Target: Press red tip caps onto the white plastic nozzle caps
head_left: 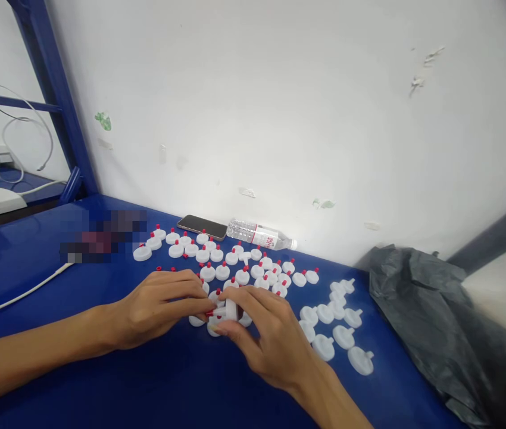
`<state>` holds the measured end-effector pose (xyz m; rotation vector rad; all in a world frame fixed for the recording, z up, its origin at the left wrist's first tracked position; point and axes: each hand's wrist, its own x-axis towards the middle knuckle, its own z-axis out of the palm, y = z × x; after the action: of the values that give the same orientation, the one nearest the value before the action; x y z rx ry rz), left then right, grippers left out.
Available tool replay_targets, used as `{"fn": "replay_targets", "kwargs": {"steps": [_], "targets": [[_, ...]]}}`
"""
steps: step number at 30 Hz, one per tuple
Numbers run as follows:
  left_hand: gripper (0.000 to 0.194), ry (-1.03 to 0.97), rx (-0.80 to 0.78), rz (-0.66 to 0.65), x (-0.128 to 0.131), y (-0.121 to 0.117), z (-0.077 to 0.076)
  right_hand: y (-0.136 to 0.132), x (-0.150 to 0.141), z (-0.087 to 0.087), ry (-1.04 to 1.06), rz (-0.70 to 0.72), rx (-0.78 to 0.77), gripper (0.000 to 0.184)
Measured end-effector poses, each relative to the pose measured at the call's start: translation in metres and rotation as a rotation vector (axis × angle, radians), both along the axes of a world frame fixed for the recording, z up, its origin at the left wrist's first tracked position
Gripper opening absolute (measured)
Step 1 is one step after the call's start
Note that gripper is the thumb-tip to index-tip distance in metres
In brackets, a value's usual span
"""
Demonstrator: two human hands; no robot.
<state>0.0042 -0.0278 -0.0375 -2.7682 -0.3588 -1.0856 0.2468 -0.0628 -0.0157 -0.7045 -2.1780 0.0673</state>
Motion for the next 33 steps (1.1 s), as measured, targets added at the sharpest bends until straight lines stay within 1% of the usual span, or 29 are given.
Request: {"fn": "replay_targets", "kwargs": {"steps": [4, 9, 15, 19, 23, 27, 33], "targets": [[0.028, 0.024, 0.006, 0.002, -0.001, -0.002, 0.002, -0.001, 0.000, -0.002, -0.014, 0.011, -0.054, 0.029], [0.031, 0.078, -0.042, 0.022, -0.001, -0.006, 0.003, -0.003, 0.001, -0.001, 0.003, 0.028, -0.079, 0.029], [0.031, -0.008, -0.056, 0.013, 0.003, -0.010, 0.005, -0.005, 0.001, -0.003, 0.031, 0.048, -0.104, 0.027], [0.034, -0.019, -0.080, -0.005, 0.003, -0.012, 0.004, -0.006, 0.000, -0.003, 0.050, 0.060, -0.121, 0.029], [0.039, -0.004, -0.132, -0.023, 0.001, -0.013, 0.000, -0.008, -0.001, -0.002, 0.051, 0.072, -0.116, 0.028], [0.040, 0.013, -0.162, -0.036, -0.001, -0.013, -0.003, -0.010, 0.000, -0.003, 0.060, 0.079, -0.107, 0.027], [0.040, 0.070, -0.189, -0.064, 0.000, -0.014, 0.002, -0.010, -0.001, -0.003, 0.069, 0.077, -0.077, 0.026]]}}
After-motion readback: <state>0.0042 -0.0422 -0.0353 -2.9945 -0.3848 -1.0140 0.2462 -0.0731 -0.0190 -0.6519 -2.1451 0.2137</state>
